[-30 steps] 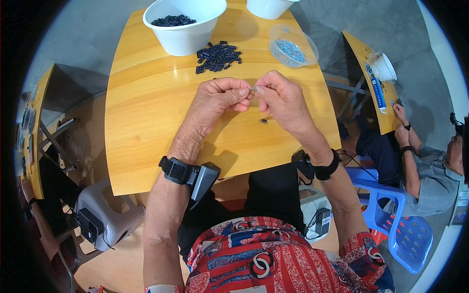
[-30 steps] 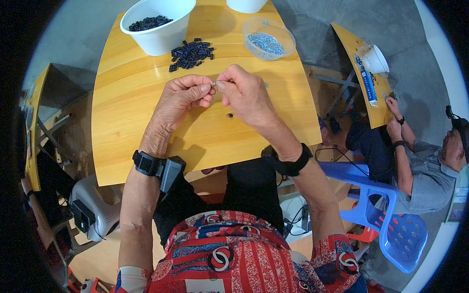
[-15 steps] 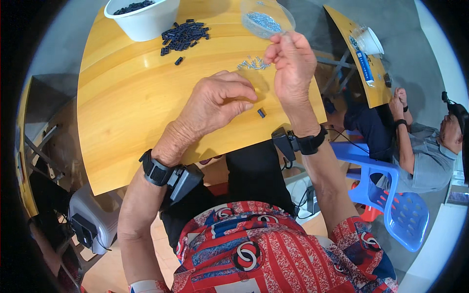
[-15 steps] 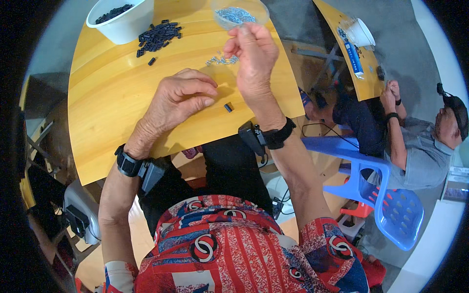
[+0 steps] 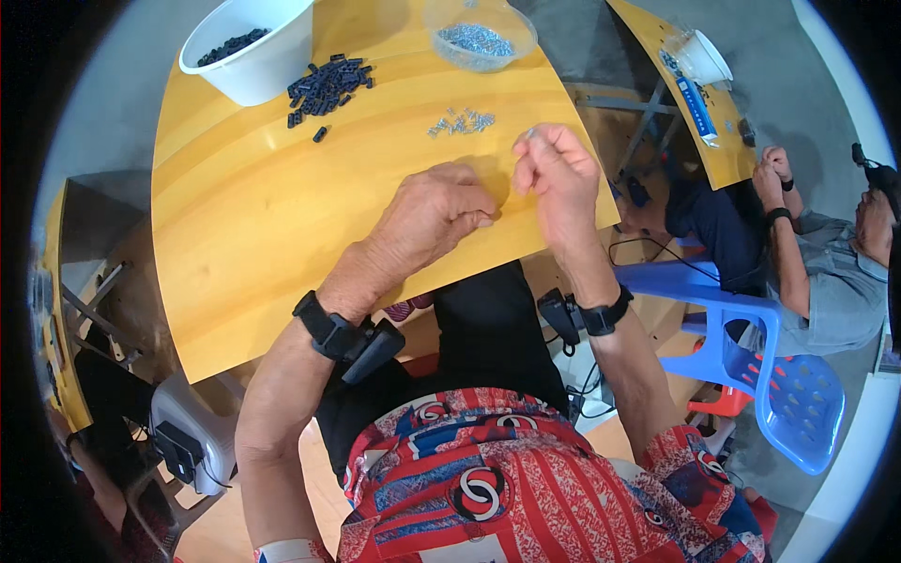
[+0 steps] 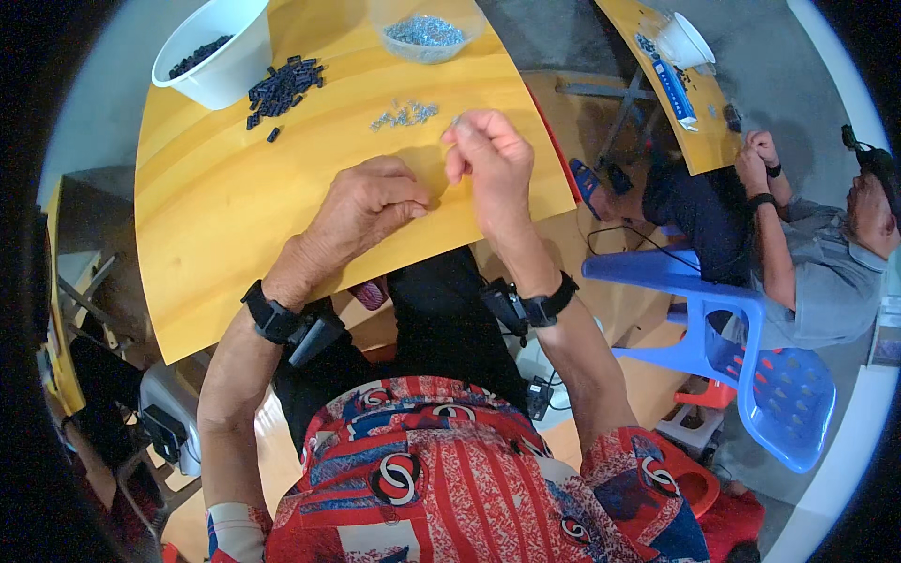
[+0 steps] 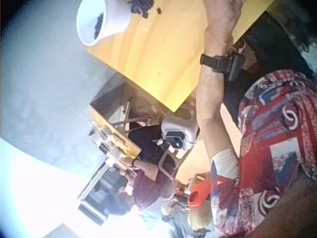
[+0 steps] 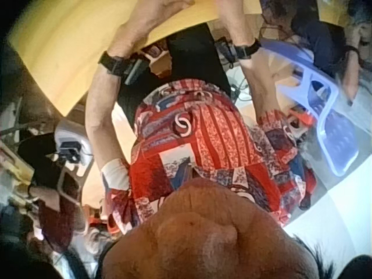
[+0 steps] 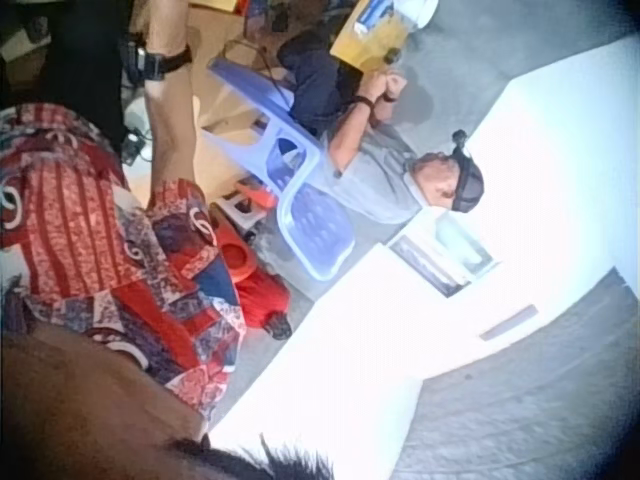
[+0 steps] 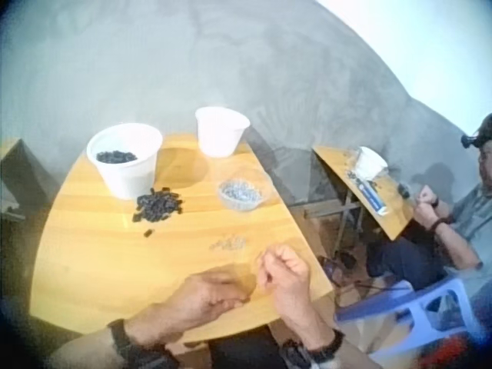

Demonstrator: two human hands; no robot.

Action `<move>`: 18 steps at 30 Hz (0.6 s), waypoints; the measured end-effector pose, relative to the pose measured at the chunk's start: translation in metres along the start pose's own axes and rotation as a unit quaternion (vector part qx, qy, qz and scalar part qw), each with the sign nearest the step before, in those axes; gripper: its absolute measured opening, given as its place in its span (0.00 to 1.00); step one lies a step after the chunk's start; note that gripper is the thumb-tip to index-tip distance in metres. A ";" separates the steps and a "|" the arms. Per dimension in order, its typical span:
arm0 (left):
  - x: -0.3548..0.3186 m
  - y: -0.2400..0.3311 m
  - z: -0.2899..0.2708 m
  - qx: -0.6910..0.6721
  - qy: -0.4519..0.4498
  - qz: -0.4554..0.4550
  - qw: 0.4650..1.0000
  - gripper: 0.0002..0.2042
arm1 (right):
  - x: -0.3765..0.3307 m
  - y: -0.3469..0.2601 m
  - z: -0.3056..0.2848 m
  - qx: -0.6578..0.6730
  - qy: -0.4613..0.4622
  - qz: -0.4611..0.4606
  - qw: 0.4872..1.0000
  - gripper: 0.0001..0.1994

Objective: Assembling small blue and black plastic components on a wooden workbench.

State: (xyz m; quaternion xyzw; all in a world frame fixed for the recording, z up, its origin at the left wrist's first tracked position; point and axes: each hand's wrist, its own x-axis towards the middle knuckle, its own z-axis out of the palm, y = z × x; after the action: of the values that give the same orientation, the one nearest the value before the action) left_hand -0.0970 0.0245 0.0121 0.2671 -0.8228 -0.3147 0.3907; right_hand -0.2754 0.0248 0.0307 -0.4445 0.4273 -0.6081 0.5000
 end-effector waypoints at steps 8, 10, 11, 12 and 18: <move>-0.006 0.002 -0.038 -0.358 0.116 -0.185 0.908 0.07 | -0.019 -0.030 0.023 -0.052 -0.080 0.039 0.995 0.03; -0.011 0.001 -0.046 -0.365 0.138 -0.188 0.901 0.06 | -0.020 -0.035 0.032 -0.078 -0.093 0.031 0.992 0.03; -0.011 0.001 -0.049 -0.365 0.137 -0.187 0.902 0.06 | -0.020 -0.039 0.035 -0.092 -0.103 0.025 0.990 0.02; -0.012 0.001 -0.051 -0.347 0.137 -0.167 0.912 0.06 | -0.019 -0.041 0.038 -0.105 -0.113 0.018 0.988 0.02; -0.015 0.000 -0.058 -0.292 0.137 -0.126 0.938 0.08 | -0.015 -0.035 0.054 -0.160 -0.163 0.002 0.974 0.01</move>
State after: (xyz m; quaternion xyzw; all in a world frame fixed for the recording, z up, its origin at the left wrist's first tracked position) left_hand -0.0414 0.0165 0.0338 0.2837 -0.5928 -0.5481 0.5174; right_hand -0.2295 0.0403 0.0755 -0.6110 0.4328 -0.4505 0.4862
